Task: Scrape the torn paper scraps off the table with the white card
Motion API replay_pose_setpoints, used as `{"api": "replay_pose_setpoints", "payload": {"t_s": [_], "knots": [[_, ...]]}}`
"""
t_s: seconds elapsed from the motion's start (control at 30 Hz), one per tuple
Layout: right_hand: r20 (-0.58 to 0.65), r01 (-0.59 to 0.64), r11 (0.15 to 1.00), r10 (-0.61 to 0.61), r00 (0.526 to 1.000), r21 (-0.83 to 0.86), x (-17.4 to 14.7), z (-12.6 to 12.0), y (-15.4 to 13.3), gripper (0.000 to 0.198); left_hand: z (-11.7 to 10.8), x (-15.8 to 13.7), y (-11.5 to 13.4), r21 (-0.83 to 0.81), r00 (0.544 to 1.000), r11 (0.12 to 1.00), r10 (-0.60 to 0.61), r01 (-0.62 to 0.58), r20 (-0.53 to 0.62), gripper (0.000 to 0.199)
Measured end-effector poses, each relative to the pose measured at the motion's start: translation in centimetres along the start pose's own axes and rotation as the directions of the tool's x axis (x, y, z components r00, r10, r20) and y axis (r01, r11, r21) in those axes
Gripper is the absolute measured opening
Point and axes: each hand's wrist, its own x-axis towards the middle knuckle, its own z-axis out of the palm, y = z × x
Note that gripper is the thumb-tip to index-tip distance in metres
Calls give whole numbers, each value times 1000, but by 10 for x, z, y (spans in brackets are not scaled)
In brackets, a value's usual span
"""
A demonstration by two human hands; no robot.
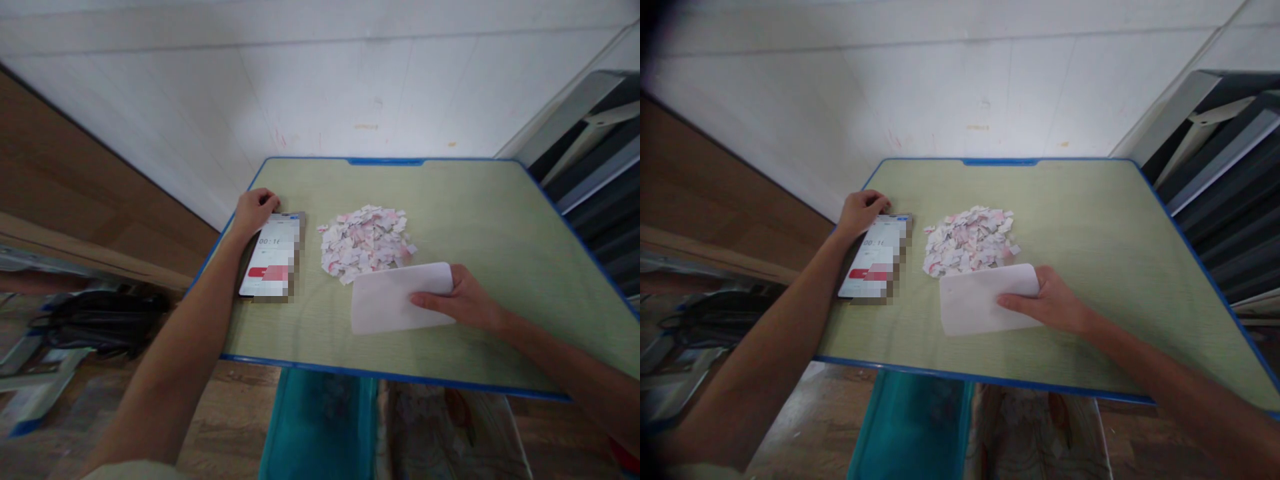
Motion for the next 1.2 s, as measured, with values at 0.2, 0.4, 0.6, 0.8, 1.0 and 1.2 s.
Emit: {"api": "replay_pose_setpoints", "payload": {"t_s": [0.2,0.4,0.6,0.8,1.0,1.2], "knots": [[45,7,991,-1,999,-134,-5,7,-1,24,2,3,-6,-15,1000,1000,24,-24,5,14],[116,-8,988,26,993,-152,-8,12,-4,24,2,2,-5,-12,1000,1000,23,-23,-1,14],[134,-45,996,54,990,-72,-9,9,-2,26,1,2,-4,-6,1000,1000,5,-5,-2,12],[75,-69,998,68,995,12,-7,7,-4,25,0,0,-1,1,1000,1000,-7,7,-4,11],[-296,96,974,-32,955,205,9,-38,4,23,0,-1,3,-12,998,998,-55,55,1,11],[-385,93,965,8,923,243,18,-73,10,20,0,0,1,-18,999,999,-37,37,2,11]]}}
